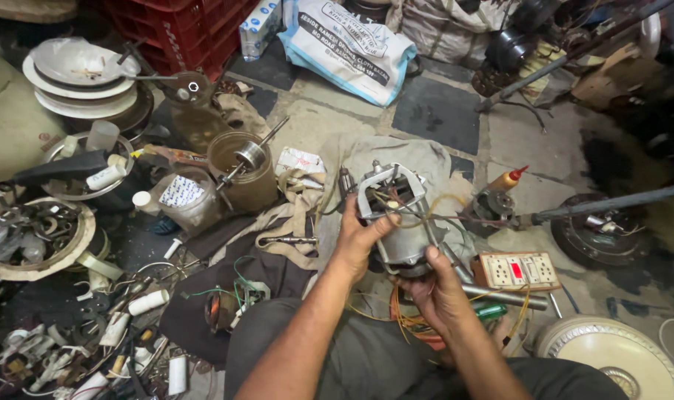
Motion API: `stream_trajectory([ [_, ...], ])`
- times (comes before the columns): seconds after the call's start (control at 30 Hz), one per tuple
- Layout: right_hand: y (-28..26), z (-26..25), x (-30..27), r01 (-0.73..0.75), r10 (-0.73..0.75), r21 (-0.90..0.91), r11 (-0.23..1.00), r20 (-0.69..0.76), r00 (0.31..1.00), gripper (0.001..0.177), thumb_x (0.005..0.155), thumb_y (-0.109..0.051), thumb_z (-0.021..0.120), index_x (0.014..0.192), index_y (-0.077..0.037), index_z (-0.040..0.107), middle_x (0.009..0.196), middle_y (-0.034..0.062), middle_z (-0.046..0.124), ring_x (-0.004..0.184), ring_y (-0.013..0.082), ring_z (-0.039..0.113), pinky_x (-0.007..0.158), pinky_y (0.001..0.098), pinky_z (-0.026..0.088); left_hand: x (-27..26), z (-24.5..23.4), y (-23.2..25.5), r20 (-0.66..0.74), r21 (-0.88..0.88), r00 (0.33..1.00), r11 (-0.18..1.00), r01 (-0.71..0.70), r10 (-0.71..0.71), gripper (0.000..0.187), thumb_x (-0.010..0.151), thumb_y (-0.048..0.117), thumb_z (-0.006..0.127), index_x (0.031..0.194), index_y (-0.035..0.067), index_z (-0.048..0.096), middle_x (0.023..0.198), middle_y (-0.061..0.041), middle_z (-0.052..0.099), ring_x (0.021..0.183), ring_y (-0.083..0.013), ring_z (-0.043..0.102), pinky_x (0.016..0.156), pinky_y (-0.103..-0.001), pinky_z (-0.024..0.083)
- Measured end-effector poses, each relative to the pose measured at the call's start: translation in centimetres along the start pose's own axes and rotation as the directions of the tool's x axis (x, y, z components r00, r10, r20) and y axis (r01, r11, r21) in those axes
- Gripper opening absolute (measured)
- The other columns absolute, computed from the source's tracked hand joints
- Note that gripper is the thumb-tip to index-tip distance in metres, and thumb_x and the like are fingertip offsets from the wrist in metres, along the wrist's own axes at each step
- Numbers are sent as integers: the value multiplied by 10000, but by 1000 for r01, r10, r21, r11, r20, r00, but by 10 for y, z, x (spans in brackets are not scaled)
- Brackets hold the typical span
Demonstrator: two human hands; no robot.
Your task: The person sits on the floor and repairs a small electrical motor. They connect wires to a multimeter, use a screwdriver to remove screws, disassemble the motor housing, and apply lubricant to the rotor shaft before reassembling the unit.
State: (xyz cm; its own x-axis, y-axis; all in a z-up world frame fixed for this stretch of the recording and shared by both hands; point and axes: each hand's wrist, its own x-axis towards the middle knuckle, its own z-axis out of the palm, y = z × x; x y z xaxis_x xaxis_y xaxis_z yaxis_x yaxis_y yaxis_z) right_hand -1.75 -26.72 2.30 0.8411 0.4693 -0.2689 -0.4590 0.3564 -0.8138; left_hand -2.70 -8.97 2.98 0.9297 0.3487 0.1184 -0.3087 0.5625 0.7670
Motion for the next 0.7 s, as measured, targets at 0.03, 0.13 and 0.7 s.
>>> stream_trajectory([
  [0.03,2,1,-1,17,-17,18,1000,5,1000,694,823,-499,727,1357,-84,570,1271,84,675,1136,249,655,932,511,536,-1,-1,1,13,25,1000,1000,-19,19,693,754,312,885,1313,57,566,1213,-70,679,1146,-207,629,1036,-363,472],
  [0.13,6,3,-3,50,-51,46,998,25,998,663,839,-477,717,1344,-70,581,1256,95,686,1107,253,664,899,495,541,-4,-2,5,49,46,998,998,-37,35,658,778,330,888,1290,14,620,1168,-71,700,1097,-206,639,1005,-352,482],
  [0.7,9,10,-2,63,-65,-28,998,-79,995,540,851,-419,710,1226,-44,608,1083,109,708,943,244,699,746,436,580,-3,-4,9,-29,-115,999,993,36,-39,741,735,388,892,1319,35,604,1203,-84,700,1134,-222,636,1022,-363,474],
])
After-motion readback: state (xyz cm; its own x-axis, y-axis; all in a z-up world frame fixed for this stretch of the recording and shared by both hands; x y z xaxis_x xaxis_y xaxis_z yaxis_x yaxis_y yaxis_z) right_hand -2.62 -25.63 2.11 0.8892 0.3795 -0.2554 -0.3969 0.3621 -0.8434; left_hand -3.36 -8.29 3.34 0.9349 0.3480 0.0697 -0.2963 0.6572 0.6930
